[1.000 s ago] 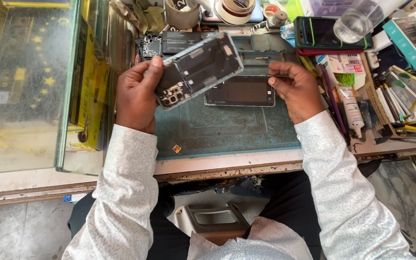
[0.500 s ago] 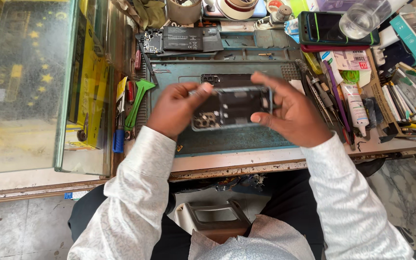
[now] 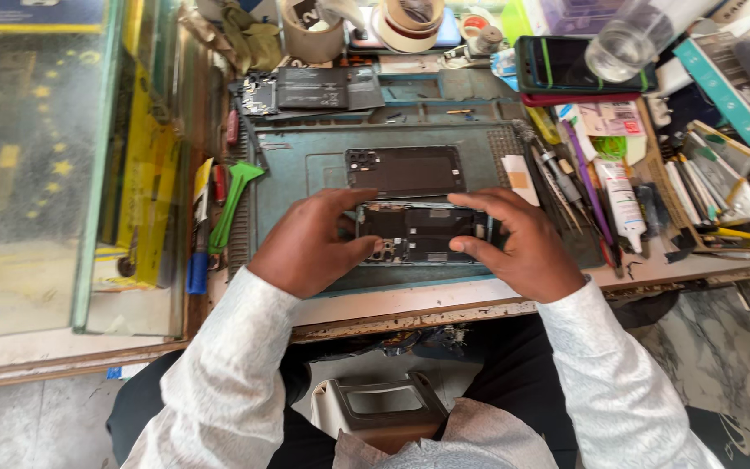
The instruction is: The person disassembles a smartphone on a cluttered workbench. They use a screwdriver to remove screws from the back cover and internal components, then use tweezers to lift and remove small parts. The phone is opened to reveal the internal circuitry and battery.
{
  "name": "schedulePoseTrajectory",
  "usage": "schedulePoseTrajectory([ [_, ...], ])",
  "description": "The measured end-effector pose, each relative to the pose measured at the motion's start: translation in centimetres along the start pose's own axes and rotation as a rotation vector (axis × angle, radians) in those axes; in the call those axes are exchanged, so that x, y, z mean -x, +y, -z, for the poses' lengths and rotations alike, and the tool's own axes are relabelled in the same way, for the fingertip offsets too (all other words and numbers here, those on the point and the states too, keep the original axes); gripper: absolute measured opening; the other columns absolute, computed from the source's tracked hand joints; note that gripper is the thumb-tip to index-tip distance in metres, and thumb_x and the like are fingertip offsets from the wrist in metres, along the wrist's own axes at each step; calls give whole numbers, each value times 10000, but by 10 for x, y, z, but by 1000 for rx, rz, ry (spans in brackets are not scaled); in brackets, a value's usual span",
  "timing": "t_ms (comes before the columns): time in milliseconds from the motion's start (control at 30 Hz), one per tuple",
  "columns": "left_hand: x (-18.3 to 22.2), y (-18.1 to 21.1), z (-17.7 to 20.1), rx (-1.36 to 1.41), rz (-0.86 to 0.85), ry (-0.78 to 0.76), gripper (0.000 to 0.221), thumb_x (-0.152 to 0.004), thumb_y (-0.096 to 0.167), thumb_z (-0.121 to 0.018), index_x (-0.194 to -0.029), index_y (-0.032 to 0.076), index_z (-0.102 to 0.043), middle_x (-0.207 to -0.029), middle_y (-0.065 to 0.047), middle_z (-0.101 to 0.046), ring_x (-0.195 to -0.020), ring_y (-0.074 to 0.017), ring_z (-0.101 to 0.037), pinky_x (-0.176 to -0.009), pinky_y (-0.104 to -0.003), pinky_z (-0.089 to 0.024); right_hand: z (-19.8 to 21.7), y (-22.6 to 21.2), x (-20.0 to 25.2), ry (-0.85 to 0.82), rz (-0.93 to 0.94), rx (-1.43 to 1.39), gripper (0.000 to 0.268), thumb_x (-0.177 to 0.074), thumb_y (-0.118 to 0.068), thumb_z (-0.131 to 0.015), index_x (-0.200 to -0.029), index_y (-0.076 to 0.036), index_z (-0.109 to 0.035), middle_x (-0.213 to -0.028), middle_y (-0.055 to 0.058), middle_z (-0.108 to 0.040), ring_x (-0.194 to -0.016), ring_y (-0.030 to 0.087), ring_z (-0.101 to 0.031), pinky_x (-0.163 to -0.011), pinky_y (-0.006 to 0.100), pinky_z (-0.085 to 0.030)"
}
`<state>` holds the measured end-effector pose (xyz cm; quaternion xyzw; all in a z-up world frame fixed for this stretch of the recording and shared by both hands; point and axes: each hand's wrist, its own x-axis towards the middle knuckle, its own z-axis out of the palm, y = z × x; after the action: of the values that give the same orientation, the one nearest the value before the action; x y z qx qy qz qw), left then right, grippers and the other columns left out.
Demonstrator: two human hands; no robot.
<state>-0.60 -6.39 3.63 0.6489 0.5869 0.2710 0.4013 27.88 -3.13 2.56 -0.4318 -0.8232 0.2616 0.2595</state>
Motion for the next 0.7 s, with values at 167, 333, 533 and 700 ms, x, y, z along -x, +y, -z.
schedulePoseTrajectory([
  [167,5,9,2,-214,-139,103,710,-685,257,-907,-1306,40,-641,-1142,-151,-659,-989,-342,-687,-863,-434,-540,-8,3,1,56,33,38,533,-866,-262,-808,-1358,-121,-657,-1230,95,-669,-1148,259,-659,-978,380,-529],
  [333,3,7,-2,-242,-119,62,917,-570,332,-967,-1349,23,-593,-1231,-154,-595,-1026,-355,-666,-869,-445,-531,-22,4,7,210,135,132,454,-892,-222,-793,-1313,-105,-671,-1278,106,-669,-1223,303,-625,-1044,426,-493],
  [533,4,3,-8,-296,-112,70,894,-534,311,-978,-1302,26,-622,-1217,-139,-604,-1051,-358,-665,-897,-443,-530,-29,-4,11,250,174,342,318,-946,-220,-735,-1229,-78,-704,-1271,92,-692,-1221,311,-621,-1074,455,-465],
  [700,5,3,-11,-325,-157,100,830,-554,272,-964,-1276,21,-642,-1213,-146,-611,-1058,-365,-661,-899,-444,-531,-31,3,17,302,164,306,282,-959,-229,-729,-1200,-83,-719,-1260,86,-703,-1204,301,-641,-1054,438,-485],
])
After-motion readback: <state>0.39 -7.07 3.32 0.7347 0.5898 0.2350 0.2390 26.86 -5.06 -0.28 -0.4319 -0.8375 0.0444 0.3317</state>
